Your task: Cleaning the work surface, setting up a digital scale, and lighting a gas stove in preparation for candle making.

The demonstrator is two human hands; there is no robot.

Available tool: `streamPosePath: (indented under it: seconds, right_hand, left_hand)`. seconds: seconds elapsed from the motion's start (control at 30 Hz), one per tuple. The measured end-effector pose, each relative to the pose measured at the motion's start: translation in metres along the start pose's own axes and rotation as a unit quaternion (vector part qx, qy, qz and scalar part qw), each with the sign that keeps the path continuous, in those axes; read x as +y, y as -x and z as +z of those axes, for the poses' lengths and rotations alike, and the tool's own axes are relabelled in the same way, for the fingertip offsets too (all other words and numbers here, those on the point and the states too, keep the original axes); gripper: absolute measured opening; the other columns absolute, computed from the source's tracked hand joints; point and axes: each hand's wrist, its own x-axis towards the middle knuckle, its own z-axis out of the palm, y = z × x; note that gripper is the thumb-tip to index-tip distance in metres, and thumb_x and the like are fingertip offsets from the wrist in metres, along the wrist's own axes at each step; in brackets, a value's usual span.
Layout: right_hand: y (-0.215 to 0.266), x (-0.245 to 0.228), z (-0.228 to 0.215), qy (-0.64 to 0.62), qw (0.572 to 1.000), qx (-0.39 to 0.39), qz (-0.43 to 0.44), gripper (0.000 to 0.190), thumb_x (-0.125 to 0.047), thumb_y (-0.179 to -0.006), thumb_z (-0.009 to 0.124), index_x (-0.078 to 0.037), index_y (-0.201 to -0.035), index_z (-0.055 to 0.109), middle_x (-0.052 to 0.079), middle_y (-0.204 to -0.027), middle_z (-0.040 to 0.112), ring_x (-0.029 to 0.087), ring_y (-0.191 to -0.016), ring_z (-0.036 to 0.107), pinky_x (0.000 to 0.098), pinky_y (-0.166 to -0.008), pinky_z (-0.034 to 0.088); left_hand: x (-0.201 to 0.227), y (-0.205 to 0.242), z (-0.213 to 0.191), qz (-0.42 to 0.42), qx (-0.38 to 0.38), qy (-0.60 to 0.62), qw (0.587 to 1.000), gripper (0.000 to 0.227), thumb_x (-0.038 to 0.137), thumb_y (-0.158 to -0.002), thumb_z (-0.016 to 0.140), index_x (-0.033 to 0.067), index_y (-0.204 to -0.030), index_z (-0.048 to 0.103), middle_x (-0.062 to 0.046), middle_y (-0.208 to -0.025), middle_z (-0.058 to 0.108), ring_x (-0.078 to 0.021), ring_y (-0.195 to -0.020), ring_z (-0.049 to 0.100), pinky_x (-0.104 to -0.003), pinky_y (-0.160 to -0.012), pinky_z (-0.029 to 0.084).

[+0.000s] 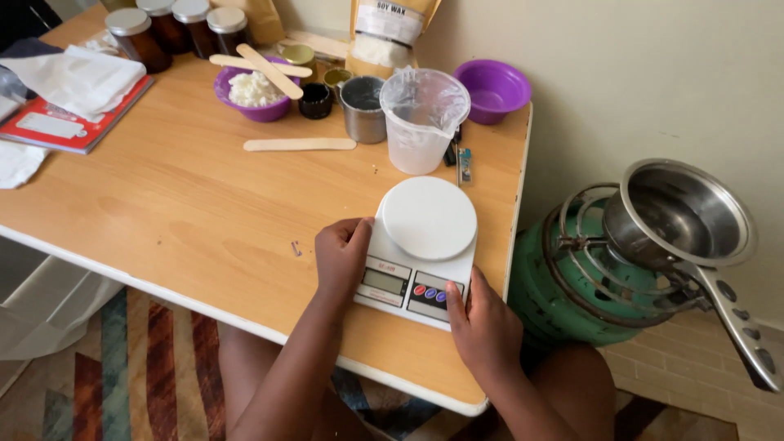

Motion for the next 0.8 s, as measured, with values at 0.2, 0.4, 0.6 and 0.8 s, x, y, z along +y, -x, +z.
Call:
streamPosePath:
  seconds: [0.2, 0.4, 0.6, 0.8]
  right_hand:
    - [0.0, -0.004, -0.004, -0.011, 0.999, -0.04, 0.023, 0.027, -0.046, -0.091, 0.041, -0.02, -0.089, 0.05, -0.005, -0.062, 0.053, 0.02, -0.06, 0.055, 0.0366, -0.053, 0.041]
    - [0.001, -0.004, -0.003, -0.012, 0.999, -0.031, 0.001, 0.026, -0.043, -0.092, 0.044, -0.019, -0.081, 0.048, -0.006, -0.057, 0.048, 0.017, -0.054, 0.051, 0.0357, -0.05, 0.039]
    - [-0.001, -0.001, -0.004, -0.005, 0.999, -0.028, -0.034, 0.029, -0.045, -0.091, 0.038, -0.02, -0.092, 0.053, -0.003, -0.059, 0.054, 0.02, -0.058, 0.056, 0.0382, -0.048, 0.04]
    - [-0.002, 0.006, 0.004, 0.015, 0.997, -0.04, -0.071, 0.056, -0.052, -0.089, 0.034, -0.019, -0.131, 0.053, 0.001, -0.088, 0.065, 0.022, -0.079, 0.065, 0.0403, -0.054, 0.049]
  left_hand:
    - [0.006, 0.001, -0.002, -0.036, 0.014, 0.002, 0.999, 0.046, 0.02, -0.082, 0.055, 0.0173, -0.053, 0.02, 0.007, -0.055, 0.014, -0.0075, -0.053, 0.016, -0.026, -0.052, 0.013]
    - [-0.002, 0.0, -0.006, -0.078, 0.053, -0.032, 0.995, 0.032, 0.024, -0.084, 0.055, 0.0058, -0.058, 0.059, 0.007, -0.054, 0.033, -0.0073, -0.054, 0.033, -0.024, -0.053, 0.027]
    - [0.014, 0.011, -0.009, -0.07, 0.042, -0.044, 0.996, 0.022, 0.023, -0.083, 0.053, 0.0118, -0.066, 0.048, 0.008, -0.054, 0.025, -0.0066, -0.053, 0.024, -0.025, -0.052, 0.02]
    - [-0.012, 0.015, -0.021, 0.008, 0.02, -0.196, 0.98, 0.036, 0.03, -0.079, 0.057, 0.0081, -0.104, 0.07, -0.004, -0.096, 0.066, -0.016, -0.092, 0.059, -0.032, -0.081, 0.045]
